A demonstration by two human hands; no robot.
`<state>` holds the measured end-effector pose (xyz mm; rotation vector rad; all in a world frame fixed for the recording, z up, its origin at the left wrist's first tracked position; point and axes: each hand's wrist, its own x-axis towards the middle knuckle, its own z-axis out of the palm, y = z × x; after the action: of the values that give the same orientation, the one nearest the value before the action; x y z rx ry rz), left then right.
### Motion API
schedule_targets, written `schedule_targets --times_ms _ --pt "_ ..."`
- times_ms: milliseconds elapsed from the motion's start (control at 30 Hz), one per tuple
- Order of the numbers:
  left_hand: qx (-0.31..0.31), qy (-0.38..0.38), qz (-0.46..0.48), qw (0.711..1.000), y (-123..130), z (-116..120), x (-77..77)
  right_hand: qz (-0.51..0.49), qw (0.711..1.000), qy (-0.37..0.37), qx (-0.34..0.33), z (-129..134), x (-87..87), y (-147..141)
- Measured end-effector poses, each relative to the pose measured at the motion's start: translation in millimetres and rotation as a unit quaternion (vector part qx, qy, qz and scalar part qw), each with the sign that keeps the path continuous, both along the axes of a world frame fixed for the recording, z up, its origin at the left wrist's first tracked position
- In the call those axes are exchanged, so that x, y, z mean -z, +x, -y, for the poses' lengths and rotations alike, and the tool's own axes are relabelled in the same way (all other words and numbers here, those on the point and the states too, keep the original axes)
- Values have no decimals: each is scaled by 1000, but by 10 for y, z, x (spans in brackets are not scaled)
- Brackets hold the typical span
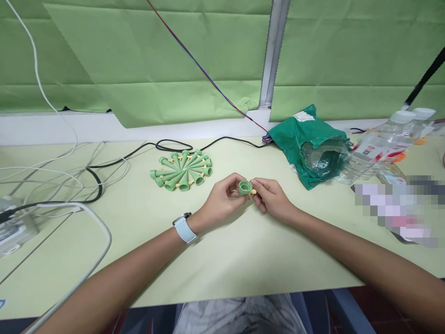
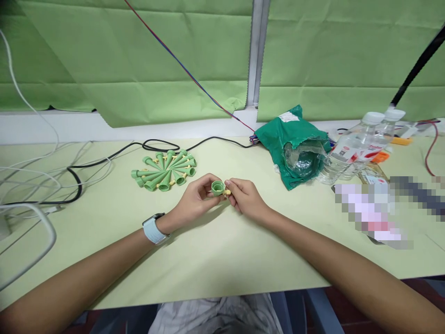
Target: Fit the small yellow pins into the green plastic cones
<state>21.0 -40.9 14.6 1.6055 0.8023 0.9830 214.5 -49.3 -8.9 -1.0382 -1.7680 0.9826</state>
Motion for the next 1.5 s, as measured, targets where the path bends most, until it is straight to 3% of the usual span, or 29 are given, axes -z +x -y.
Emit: schedule_targets --times_ms 67,167,267,333,433,500,567,600,667,767,867,1033,1133,1200,1300,1367,1400,1500 --pt "23 -38 23 999 -4 -3 1 34 998 53 -5 4 -3 29" --pt "73 -126 90 985 -13 -27 18 137 969 206 -10 -7 -3 105" --pt "94 -153 123 976 -18 -49 43 172 954 247 -12 -14 -2 131" --pt "80 -128 110 982 -20 -62 61 136 969 204 -10 -8 -1 96" --pt "40 -53 75 995 -22 -80 86 16 998 67 -14 -4 3 -9" --pt "-2 5 46 999 -21 -84 95 -60 996 -52 -34 -6 9 -69" --pt "-33 39 23 998 -14 -75 89 -83 988 -119 -50 -6 13 -90" --pt "-32 35 24 999 -8 -66 81 -66 991 -106 -47 -3 13 -83" --pt "5 -21 54 998 5 -44 55 20 1000 4 -20 4 10 -39" --pt "79 -139 114 980 15 -18 15 176 962 206 15 5 3 50" --pt "105 -176 134 970 0 -23 11 214 941 262 16 -4 3 93" --pt "70 -126 98 985 -26 -67 78 80 991 108 -12 0 23 31" --pt "42 -75 72 994 -16 -75 94 -33 999 -21 -30 -2 29 -21" --pt "10 -24 35 999 -12 -63 84 -117 981 -138 -68 -16 21 -35" --pt "-49 76 -34 995 -17 -36 58 -198 930 -277 -137 -43 -5 -28" --pt "-64 119 -57 989 -25 -28 47 -197 921 -300 -151 -46 -22 -17" --pt "-62 121 -58 989 -30 -30 45 -179 930 -289 -137 -39 -27 -12" --pt "-21 42 -30 998 -46 -54 46 -53 987 -139 -54 0 -29 2"
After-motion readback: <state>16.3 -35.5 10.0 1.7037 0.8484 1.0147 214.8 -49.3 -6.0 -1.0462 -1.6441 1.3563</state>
